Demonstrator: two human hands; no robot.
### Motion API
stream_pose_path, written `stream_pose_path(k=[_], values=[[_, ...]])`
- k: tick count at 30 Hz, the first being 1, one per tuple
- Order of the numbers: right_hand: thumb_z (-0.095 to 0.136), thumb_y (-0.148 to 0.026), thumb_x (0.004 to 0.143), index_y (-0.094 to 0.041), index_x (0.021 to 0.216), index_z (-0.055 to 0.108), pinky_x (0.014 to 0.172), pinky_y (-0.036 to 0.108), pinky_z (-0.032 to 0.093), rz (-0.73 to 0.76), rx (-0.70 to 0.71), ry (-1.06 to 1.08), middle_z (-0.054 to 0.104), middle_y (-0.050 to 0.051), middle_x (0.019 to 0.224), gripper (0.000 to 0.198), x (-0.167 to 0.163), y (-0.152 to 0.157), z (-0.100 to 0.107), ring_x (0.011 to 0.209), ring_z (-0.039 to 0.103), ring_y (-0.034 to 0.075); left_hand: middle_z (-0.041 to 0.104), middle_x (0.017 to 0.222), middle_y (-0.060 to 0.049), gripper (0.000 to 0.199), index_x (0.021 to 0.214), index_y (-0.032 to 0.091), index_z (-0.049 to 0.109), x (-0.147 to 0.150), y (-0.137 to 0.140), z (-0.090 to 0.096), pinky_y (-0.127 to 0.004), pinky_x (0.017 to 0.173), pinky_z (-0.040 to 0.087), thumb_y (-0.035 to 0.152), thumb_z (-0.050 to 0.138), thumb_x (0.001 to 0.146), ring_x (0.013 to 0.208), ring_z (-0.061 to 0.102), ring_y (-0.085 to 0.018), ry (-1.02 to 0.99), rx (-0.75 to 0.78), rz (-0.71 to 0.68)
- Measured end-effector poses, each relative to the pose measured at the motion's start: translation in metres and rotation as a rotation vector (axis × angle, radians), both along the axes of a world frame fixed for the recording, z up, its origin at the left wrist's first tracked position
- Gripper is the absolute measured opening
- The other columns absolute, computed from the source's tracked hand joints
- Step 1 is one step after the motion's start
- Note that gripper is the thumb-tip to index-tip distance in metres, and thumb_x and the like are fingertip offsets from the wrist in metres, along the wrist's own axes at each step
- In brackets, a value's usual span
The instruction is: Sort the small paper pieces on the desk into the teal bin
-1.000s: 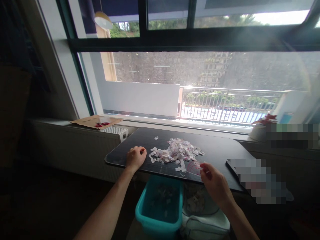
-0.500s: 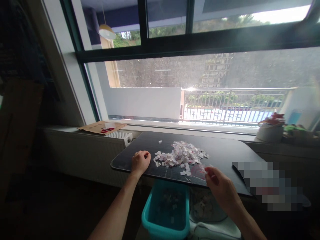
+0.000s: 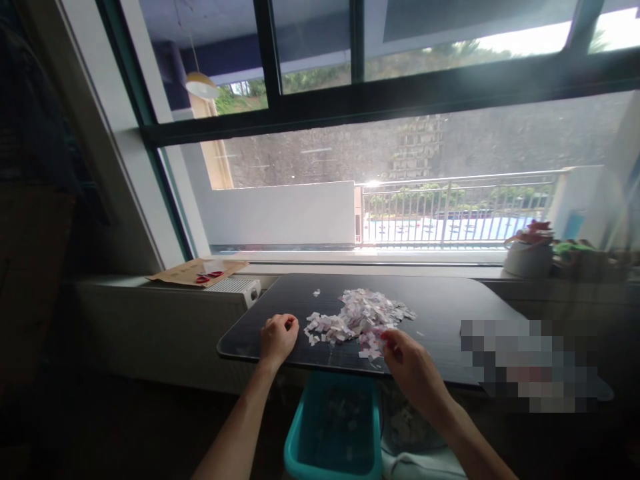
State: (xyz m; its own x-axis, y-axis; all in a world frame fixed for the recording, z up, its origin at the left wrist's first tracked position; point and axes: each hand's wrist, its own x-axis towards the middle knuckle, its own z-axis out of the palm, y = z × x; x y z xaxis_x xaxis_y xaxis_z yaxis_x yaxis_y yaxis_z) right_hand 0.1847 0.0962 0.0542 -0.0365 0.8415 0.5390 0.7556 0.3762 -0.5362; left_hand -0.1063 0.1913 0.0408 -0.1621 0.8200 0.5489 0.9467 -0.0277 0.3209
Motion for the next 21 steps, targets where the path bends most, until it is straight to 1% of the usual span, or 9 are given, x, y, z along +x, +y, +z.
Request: stream_pose_path(k=[2,7,12,15,17,21], values=[[0.041,-0.023,0.084,-0.018,0.098,0.062,0.065,0.027,0.047,-0.031,0.005,-0.028,0.07,0.006,0.084,0.025,0.006,0.001,0.0,0.071,0.065,0.018,0.068,0.087,-0.005,0.019,0.08,0.02,0.069,0.0,0.0,0.0,-0.032,0.077,0.044,0.027,0.051,0.083,0.085,0.06,-0.023,-0.001,-0.005,-0.001],[0.04,-0.025,0.084,-0.018,0.099,0.062,0.066,0.029,0.047,-0.163,0.001,-0.041,0.07,0.007,0.085,0.027,0.031,-0.006,0.0,0.073,0.066,0.02,0.068,0.088,-0.005,0.02,0.081,0.02,0.069,0.0,0.0,0.0,-0.032,0.079,0.044,0.027,0.051,0.083,0.086,0.06,-0.023,0.005,-0.014,-0.002],[0.04,-0.025,0.085,-0.018,0.098,0.061,0.066,0.029,0.047,-0.171,-0.011,-0.083,0.07,0.006,0.086,0.026,0.044,-0.01,0.002,0.073,0.066,0.02,0.068,0.087,-0.006,0.02,0.08,0.02,0.069,0.0,0.0,0.002,-0.032,0.076,0.044,0.028,0.05,0.082,0.085,0.06,-0.024,0.011,-0.018,0.001],[0.04,-0.025,0.085,-0.018,0.1,0.061,0.066,0.029,0.047,-0.196,0.015,-0.097,0.07,0.007,0.088,0.026,0.045,-0.012,0.001,0.072,0.065,0.02,0.068,0.087,-0.006,0.021,0.08,0.02,0.069,0.0,0.0,0.001,-0.032,0.076,0.044,0.027,0.05,0.082,0.085,0.06,-0.024,0.016,-0.018,0.001],[0.041,-0.025,0.086,-0.019,0.099,0.06,0.065,0.028,0.047,-0.178,0.039,-0.082,0.07,0.006,0.088,0.024,0.042,-0.014,0.0,0.071,0.065,0.019,0.068,0.087,-0.006,0.021,0.081,0.02,0.069,0.0,0.001,0.001,-0.032,0.077,0.044,0.028,0.05,0.082,0.085,0.06,-0.024,0.019,-0.017,0.001],[0.041,-0.022,0.086,-0.02,0.097,0.06,0.064,0.026,0.048,-0.077,0.054,-0.08,0.069,0.004,0.084,0.022,0.027,-0.016,-0.003,0.07,0.065,0.018,0.068,0.088,-0.006,0.021,0.081,0.02,0.069,0.0,0.002,0.0,-0.033,0.077,0.044,0.028,0.05,0.082,0.085,0.06,-0.024,0.021,-0.014,0.007]])
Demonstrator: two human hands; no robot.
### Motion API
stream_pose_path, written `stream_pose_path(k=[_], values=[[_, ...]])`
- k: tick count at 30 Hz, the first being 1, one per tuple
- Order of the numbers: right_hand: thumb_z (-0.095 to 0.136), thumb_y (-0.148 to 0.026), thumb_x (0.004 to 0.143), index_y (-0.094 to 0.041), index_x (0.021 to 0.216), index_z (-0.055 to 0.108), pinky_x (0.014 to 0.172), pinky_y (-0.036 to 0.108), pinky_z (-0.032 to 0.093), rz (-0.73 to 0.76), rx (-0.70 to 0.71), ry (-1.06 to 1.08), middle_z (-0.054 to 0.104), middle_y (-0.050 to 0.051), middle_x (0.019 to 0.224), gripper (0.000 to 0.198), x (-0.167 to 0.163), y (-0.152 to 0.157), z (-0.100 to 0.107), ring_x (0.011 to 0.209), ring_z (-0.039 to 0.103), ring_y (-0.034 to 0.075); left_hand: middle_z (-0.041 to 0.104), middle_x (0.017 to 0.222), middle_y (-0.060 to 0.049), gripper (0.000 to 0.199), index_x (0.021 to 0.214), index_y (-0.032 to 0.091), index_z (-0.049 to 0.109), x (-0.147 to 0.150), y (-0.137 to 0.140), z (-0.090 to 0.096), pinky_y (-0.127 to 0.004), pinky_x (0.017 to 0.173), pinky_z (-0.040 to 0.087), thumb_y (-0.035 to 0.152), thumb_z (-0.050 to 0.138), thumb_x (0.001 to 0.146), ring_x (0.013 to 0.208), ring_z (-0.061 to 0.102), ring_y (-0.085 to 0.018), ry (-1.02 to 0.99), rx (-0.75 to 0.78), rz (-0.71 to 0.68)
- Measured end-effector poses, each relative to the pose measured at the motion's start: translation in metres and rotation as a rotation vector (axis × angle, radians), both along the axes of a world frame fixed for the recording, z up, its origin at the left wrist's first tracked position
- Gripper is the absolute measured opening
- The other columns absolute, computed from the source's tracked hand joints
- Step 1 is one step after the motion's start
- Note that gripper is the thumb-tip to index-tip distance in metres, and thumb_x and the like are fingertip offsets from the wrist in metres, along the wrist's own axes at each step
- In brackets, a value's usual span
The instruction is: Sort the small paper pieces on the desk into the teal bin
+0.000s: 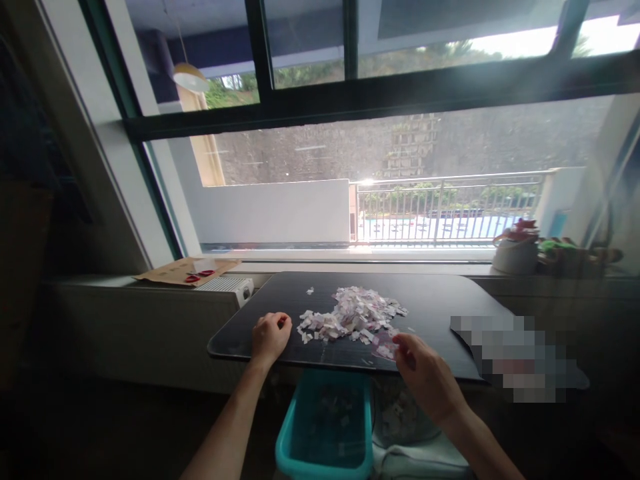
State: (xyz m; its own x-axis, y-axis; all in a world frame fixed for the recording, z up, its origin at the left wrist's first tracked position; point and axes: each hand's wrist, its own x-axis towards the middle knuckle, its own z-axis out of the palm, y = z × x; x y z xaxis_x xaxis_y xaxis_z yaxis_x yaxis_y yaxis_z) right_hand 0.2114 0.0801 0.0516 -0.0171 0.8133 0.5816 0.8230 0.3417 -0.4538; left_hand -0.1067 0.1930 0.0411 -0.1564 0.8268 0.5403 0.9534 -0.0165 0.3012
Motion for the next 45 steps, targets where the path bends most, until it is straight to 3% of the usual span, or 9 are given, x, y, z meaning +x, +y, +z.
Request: stream_pose_path(k=[3,9,15,22,41,45], values=[[0.041,-0.021,0.085,-0.02,0.096,0.06,0.063,0.025,0.048,0.032,0.019,0.013,0.069,0.004,0.081,0.022,-0.005,0.001,-0.002,0.068,0.065,0.017,0.068,0.087,-0.006,0.021,0.081,0.02,0.069,0.0,0.0,0.0,-0.032,0.077,0.045,0.028,0.05,0.082,0.085,0.06,-0.024,0.001,0.004,0.0],[0.038,-0.023,0.089,-0.019,0.098,0.059,0.062,0.027,0.049,-0.046,0.065,0.011,0.068,0.006,0.09,0.023,-0.001,-0.005,-0.009,0.07,0.066,0.018,0.067,0.088,-0.006,0.02,0.082,0.021,0.069,0.0,0.0,-0.001,-0.031,0.078,0.044,0.028,0.05,0.083,0.086,0.06,-0.023,0.007,0.009,0.0],[0.038,-0.021,0.088,-0.02,0.094,0.06,0.062,0.025,0.05,0.056,0.045,0.041,0.068,0.004,0.083,0.022,-0.017,-0.011,-0.014,0.066,0.065,0.016,0.067,0.086,-0.006,0.021,0.08,0.021,0.069,0.0,0.0,-0.001,-0.032,0.077,0.045,0.028,0.05,0.082,0.085,0.06,-0.024,0.007,0.017,0.004],[0.038,-0.025,0.088,-0.018,0.1,0.058,0.063,0.029,0.051,-0.096,0.064,0.035,0.069,0.008,0.092,0.024,0.001,-0.011,-0.021,0.071,0.067,0.02,0.067,0.087,-0.005,0.02,0.081,0.02,0.069,0.001,-0.001,-0.001,-0.031,0.077,0.045,0.028,0.051,0.083,0.085,0.06,-0.023,-0.008,0.01,-0.003],[0.042,-0.024,0.085,-0.02,0.095,0.062,0.059,0.022,0.05,0.174,-0.042,0.169,0.069,0.004,0.08,0.023,-0.035,-0.019,-0.021,0.061,0.062,0.014,0.068,0.087,-0.006,0.02,0.08,0.02,0.07,0.003,-0.003,0.001,-0.031,0.078,0.044,0.027,0.051,0.082,0.085,0.06,-0.023,-0.02,0.005,0.001],[0.043,-0.029,0.085,-0.02,0.097,0.063,0.061,0.023,0.05,0.093,-0.049,0.181,0.069,0.004,0.079,0.024,-0.013,-0.014,-0.02,0.062,0.063,0.015,0.068,0.087,-0.006,0.021,0.081,0.02,0.07,0.002,-0.004,0.001,-0.031,0.076,0.045,0.028,0.05,0.082,0.084,0.06,-0.022,-0.019,0.001,-0.006]])
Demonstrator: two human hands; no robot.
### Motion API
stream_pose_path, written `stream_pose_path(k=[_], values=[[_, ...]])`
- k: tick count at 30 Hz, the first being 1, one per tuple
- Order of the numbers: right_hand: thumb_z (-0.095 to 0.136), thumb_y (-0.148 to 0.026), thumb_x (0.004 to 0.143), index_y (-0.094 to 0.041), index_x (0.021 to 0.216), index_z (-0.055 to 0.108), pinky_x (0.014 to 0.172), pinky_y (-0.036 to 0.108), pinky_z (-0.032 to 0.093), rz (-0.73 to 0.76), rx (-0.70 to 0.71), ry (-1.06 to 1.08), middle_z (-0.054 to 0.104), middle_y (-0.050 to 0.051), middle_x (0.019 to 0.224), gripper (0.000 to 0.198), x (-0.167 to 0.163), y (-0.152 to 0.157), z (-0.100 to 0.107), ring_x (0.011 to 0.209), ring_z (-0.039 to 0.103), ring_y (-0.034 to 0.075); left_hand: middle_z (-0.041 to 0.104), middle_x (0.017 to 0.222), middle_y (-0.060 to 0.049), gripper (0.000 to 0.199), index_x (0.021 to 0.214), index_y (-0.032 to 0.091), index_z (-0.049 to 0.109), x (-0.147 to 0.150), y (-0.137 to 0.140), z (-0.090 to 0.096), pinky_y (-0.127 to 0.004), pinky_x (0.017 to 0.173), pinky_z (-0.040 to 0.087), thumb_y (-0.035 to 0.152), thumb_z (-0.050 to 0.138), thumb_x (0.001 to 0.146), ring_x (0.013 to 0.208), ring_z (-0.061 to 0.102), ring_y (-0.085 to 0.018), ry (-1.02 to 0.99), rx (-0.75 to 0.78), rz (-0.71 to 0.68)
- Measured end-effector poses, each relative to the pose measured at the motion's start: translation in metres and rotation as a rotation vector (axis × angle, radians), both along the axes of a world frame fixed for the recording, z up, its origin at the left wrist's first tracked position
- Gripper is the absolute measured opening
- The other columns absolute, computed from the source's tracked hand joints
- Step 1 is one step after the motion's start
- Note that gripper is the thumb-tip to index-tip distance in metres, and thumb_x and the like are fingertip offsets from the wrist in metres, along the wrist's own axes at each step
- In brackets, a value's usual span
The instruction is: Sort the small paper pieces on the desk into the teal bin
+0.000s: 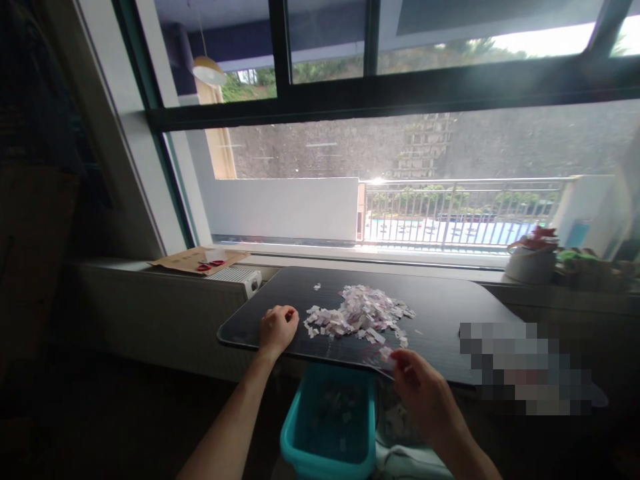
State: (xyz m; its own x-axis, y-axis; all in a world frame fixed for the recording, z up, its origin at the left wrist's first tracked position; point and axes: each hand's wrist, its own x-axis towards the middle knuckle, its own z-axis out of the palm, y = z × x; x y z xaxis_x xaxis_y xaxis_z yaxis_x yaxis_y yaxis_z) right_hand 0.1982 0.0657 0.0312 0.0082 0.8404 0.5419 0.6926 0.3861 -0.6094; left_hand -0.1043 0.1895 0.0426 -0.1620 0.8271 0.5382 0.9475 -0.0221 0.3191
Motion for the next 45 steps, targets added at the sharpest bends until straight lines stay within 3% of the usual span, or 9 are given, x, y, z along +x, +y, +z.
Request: stream_pose_path(k=[3,5,11,17,22,30,45], values=[[0.046,-0.032,0.083,-0.018,0.097,0.064,0.063,0.026,0.051,-0.188,0.001,-0.012,0.069,0.005,0.079,0.026,0.028,0.004,0.004,0.062,0.064,0.017,0.068,0.087,-0.006,0.021,0.081,0.02,0.07,-0.001,0.001,-0.001,-0.031,0.076,0.044,0.028,0.051,0.082,0.084,0.06,-0.023,0.001,0.003,-0.004],[0.047,-0.032,0.082,-0.018,0.098,0.064,0.063,0.027,0.051,-0.223,-0.011,-0.029,0.069,0.005,0.08,0.027,0.041,0.004,0.005,0.064,0.065,0.017,0.068,0.087,-0.006,0.021,0.081,0.02,0.07,-0.001,0.002,-0.002,-0.031,0.077,0.044,0.028,0.05,0.082,0.084,0.06,-0.023,0.005,0.01,-0.005],[0.046,-0.03,0.082,-0.02,0.097,0.064,0.063,0.027,0.051,-0.205,-0.032,-0.028,0.07,0.005,0.08,0.025,0.042,-0.001,0.007,0.064,0.064,0.017,0.068,0.086,-0.006,0.021,0.08,0.021,0.07,-0.002,0.005,-0.004,-0.031,0.077,0.044,0.027,0.05,0.081,0.084,0.06,-0.023,0.022,0.024,0.007],[0.042,-0.031,0.085,-0.017,0.101,0.064,0.064,0.028,0.051,-0.133,0.0,-0.019,0.07,0.006,0.081,0.031,0.039,0.014,0.007,0.064,0.064,0.018,0.068,0.086,-0.005,0.021,0.079,0.021,0.069,-0.002,0.004,-0.003,-0.031,0.076,0.044,0.029,0.05,0.081,0.083,0.06,-0.023,0.024,0.025,0.004],[0.043,-0.033,0.084,-0.016,0.103,0.064,0.065,0.029,0.051,-0.219,-0.025,-0.015,0.07,0.008,0.086,0.033,0.047,0.02,0.004,0.067,0.065,0.018,0.068,0.085,-0.005,0.021,0.079,0.021,0.069,-0.002,0.003,-0.003,-0.03,0.076,0.044,0.029,0.049,0.081,0.083,0.06,-0.023,0.026,0.026,0.002],[0.046,-0.03,0.082,-0.018,0.099,0.063,0.065,0.028,0.049,-0.217,-0.089,-0.045,0.068,0.004,0.08,0.027,0.045,0.003,0.013,0.065,0.064,0.017,0.067,0.085,-0.006,0.022,0.079,0.021,0.069,-0.003,0.004,-0.004,-0.031,0.075,0.044,0.029,0.049,0.082,0.082,0.06,-0.023,0.028,0.034,-0.004],[0.045,-0.03,0.082,-0.02,0.097,0.065,0.064,0.026,0.049,-0.196,-0.044,-0.026,0.069,0.004,0.081,0.027,0.04,-0.004,0.017,0.065,0.064,0.017,0.067,0.087,-0.006,0.021,0.08,0.02,0.069,-0.003,0.006,-0.005,-0.032,0.076,0.044,0.029,0.049,0.082,0.085,0.059,-0.024,0.02,0.025,0.003]])
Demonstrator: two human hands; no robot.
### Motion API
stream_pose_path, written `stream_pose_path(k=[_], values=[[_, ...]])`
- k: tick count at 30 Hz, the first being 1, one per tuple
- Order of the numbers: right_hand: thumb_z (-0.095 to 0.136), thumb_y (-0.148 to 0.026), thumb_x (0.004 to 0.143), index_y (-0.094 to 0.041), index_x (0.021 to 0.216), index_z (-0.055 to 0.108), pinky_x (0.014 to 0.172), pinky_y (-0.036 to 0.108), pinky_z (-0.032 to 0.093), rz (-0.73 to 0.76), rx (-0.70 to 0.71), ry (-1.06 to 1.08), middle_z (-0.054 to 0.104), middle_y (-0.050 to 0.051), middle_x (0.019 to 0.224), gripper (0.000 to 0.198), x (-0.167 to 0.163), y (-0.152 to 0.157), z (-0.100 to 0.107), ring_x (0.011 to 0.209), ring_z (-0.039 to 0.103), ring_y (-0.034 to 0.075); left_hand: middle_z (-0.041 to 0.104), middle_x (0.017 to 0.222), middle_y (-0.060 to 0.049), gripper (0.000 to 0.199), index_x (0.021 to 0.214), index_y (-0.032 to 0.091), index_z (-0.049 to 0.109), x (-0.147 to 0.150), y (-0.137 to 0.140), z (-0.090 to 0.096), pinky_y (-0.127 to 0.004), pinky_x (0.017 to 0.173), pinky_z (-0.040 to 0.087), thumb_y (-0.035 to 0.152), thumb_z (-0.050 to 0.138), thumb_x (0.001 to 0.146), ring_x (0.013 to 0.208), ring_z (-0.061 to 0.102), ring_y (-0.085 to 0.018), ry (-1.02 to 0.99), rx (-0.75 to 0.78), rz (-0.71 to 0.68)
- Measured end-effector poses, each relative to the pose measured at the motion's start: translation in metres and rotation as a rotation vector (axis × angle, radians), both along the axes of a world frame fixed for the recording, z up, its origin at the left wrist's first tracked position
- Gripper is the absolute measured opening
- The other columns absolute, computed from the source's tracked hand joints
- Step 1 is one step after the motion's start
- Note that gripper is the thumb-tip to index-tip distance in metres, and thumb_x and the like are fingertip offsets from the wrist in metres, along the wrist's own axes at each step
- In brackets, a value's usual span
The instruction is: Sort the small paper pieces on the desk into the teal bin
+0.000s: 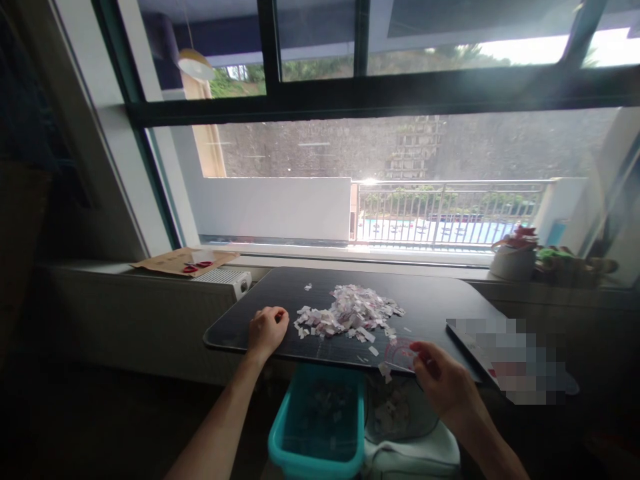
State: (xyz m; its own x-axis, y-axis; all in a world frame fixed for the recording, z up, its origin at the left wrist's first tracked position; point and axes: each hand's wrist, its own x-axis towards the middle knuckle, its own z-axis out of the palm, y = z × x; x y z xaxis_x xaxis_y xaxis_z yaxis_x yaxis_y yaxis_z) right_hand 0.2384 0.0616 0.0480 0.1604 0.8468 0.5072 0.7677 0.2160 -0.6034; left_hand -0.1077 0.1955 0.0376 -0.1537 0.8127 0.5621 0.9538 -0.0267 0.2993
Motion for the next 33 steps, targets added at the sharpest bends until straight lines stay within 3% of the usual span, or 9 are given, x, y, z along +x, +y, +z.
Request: stream_pose_path(k=[7,14,24,33], values=[[0.042,-0.031,0.083,-0.016,0.102,0.065,0.07,0.028,0.05,0.109,-0.017,0.02,0.07,0.008,0.086,0.033,-0.011,0.025,-0.003,0.074,0.065,0.02,0.067,0.085,-0.006,0.021,0.079,0.02,0.069,0.001,-0.001,0.001,-0.031,0.075,0.044,0.029,0.05,0.081,0.083,0.06,-0.024,0.002,0.005,-0.007],[0.046,-0.03,0.082,-0.019,0.098,0.065,0.067,0.027,0.048,0.061,-0.067,0.01,0.068,0.004,0.08,0.026,-0.001,0.009,0.002,0.067,0.063,0.018,0.067,0.086,-0.005,0.022,0.08,0.021,0.069,0.0,-0.002,0.0,-0.03,0.076,0.043,0.029,0.049,0.081,0.084,0.06,-0.023,0.007,-0.002,-0.001],[0.047,-0.032,0.083,-0.018,0.097,0.065,0.07,0.026,0.05,0.134,-0.016,0.133,0.069,0.006,0.084,0.026,0.01,0.002,-0.01,0.072,0.064,0.017,0.068,0.087,-0.006,0.024,0.081,0.02,0.069,-0.001,0.001,0.0,-0.032,0.075,0.045,0.031,0.047,0.081,0.085,0.06,-0.025,0.005,-0.004,-0.002],[0.057,-0.039,0.07,-0.015,0.094,0.067,0.056,0.027,0.048,0.029,-0.014,0.492,0.066,0.002,0.069,0.035,0.029,0.062,-0.011,0.059,0.062,0.018,0.068,0.085,-0.005,0.024,0.077,0.022,0.069,0.0,-0.002,0.004,-0.031,0.072,0.045,0.031,0.047,0.08,0.083,0.061,-0.023,0.004,-0.006,0.008]])
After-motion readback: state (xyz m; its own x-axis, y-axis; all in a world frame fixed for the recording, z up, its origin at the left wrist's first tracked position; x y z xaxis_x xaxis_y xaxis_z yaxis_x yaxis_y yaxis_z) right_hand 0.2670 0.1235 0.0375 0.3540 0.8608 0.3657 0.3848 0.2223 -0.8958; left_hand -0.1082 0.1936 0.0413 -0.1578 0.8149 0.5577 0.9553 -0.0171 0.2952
